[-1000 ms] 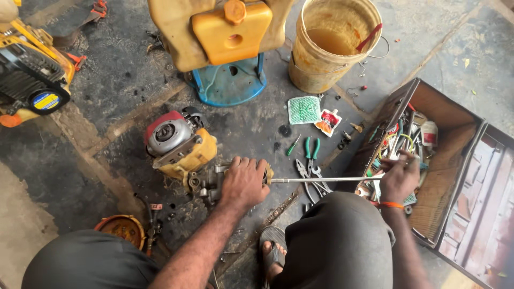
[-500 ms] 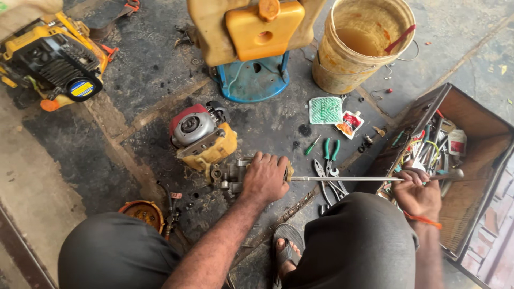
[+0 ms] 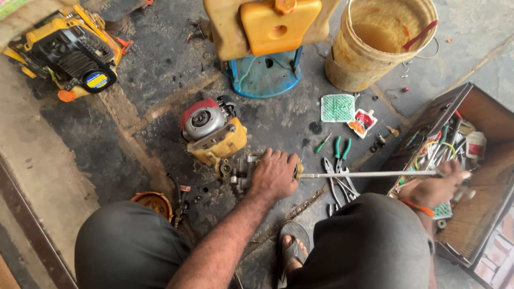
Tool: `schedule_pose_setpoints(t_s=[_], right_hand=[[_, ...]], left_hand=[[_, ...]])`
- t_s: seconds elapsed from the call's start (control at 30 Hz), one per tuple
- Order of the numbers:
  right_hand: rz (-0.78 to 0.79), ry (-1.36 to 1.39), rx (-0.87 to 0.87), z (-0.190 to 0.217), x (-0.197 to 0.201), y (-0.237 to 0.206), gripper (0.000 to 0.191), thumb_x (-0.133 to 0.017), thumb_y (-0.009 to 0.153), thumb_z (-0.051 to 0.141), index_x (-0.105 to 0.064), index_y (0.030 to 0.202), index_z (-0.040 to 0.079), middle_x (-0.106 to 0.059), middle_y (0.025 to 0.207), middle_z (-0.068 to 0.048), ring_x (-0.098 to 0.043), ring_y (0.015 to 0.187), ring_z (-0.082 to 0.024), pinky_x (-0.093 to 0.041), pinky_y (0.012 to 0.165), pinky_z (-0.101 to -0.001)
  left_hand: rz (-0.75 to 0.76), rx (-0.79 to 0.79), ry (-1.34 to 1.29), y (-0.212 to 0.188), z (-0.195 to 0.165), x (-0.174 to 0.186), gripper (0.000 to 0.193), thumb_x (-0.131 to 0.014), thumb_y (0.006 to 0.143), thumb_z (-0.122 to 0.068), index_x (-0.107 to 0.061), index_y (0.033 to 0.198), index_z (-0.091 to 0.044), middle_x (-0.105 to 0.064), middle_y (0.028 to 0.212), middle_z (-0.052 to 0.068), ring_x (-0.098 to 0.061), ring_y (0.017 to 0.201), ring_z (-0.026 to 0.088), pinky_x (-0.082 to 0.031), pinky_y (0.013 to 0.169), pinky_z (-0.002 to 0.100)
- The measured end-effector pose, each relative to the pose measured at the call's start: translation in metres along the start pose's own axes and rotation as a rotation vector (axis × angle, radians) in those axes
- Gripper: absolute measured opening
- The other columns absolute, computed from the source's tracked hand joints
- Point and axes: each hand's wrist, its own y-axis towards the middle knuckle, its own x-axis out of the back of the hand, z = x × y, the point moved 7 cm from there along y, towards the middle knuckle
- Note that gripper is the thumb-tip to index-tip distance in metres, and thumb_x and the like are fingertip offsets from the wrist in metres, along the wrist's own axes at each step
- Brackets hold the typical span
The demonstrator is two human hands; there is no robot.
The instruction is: The person sits on the floor and uses a T-handle wrench to loosen and remove a bolt from a small engine component. They then remove a gear and a cylindrical part, inspect them, and place them on the floor. The person continues to manipulate the engine part and tools throughout the clip.
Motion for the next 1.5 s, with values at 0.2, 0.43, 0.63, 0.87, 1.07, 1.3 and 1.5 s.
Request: schedule_pose_setpoints(t_s=[0.2, 0.43, 0.63, 0.87, 1.07, 1.3, 1.5], right_hand=[[0.309, 0.719, -0.812, -0.026, -0.006, -0.002, 0.054, -0.047, 0.116, 0.048, -0.057, 0.132, -0.003, -0.062, 0.123, -0.017, -0.056, 0.118, -0.031, -0.046, 0.114, -0.046], [0.726, -0.718, -0.897, 0.0, 0.026, 0.03, 0.043, -0.052, 0.098, 0.027, -0.06, 0.13, -0.001, -0.071, 0.113, -0.011, -0.065, 0.112, -0.03, -0.047, 0.104, -0.0493], [0.282, -0.469, 0.268, 0.024, -0.023, 0.008, 0.037, -0.05, 0.122, 0.031, -0.059, 0.133, -0.003, -0.064, 0.126, -0.014, -0.06, 0.114, -0.023, -0.049, 0.11, -0.0419], [-0.03, 0.588, -0.563, -0.029, -0.004, -0.005, 0.046, -0.035, 0.111, 0.04, -0.062, 0.126, 0.006, -0.066, 0.108, -0.009, -0.066, 0.098, -0.023, -0.058, 0.093, -0.041], [0.171, 0.839, -0.872, -0.036, -0.005, -0.009, 0.027, -0.036, 0.121, 0.029, -0.053, 0.124, 0.008, -0.064, 0.104, -0.009, -0.06, 0.084, -0.021, -0.054, 0.088, -0.0388], [-0.009, -0.067, -0.4, 0.009, -0.003, -0.023, 0.046, -0.047, 0.112, 0.037, -0.039, 0.148, 0.009, -0.06, 0.129, -0.014, -0.065, 0.111, -0.027, -0.058, 0.103, -0.0474], [-0.022, 0.256, -0.577, -0.015, 0.01, -0.016, 0.051, -0.046, 0.11, 0.043, -0.04, 0.146, 0.008, -0.063, 0.132, -0.014, -0.068, 0.113, -0.027, -0.056, 0.102, -0.0459]], left_hand=[[0.004, 0.022, -0.046, 0.004, -0.004, -0.001, 0.053, -0.077, 0.082, -0.043, -0.058, 0.117, -0.007, -0.068, 0.104, 0.012, -0.063, 0.099, 0.025, -0.042, 0.101, 0.047], [0.051, 0.005, 0.02, 0.008, -0.005, -0.012, 0.048, -0.074, 0.087, -0.04, -0.057, 0.118, -0.008, -0.068, 0.101, 0.011, -0.062, 0.095, 0.024, -0.044, 0.1, 0.047], [-0.101, 0.029, -0.046, 0.004, -0.006, -0.004, 0.051, -0.078, 0.078, -0.041, -0.058, 0.113, -0.009, -0.07, 0.104, 0.012, -0.064, 0.101, 0.027, -0.043, 0.099, 0.046], [-0.03, 0.028, -0.056, 0.007, -0.009, -0.008, 0.047, -0.076, 0.083, -0.039, -0.058, 0.114, -0.009, -0.07, 0.102, 0.011, -0.064, 0.1, 0.026, -0.042, 0.099, 0.046], [0.045, 0.022, -0.035, 0.008, -0.01, -0.013, 0.049, -0.075, 0.086, -0.041, -0.057, 0.116, -0.008, -0.069, 0.102, 0.011, -0.063, 0.096, 0.024, -0.043, 0.1, 0.046], [0.031, 0.015, -0.009, 0.008, -0.011, -0.014, 0.052, -0.077, 0.084, -0.044, -0.056, 0.116, -0.008, -0.068, 0.101, 0.011, -0.063, 0.096, 0.024, -0.043, 0.1, 0.046], [0.048, 0.013, 0.013, 0.008, -0.012, -0.013, 0.05, -0.076, 0.086, -0.043, -0.056, 0.116, -0.008, -0.068, 0.101, 0.01, -0.063, 0.096, 0.023, -0.043, 0.1, 0.046]])
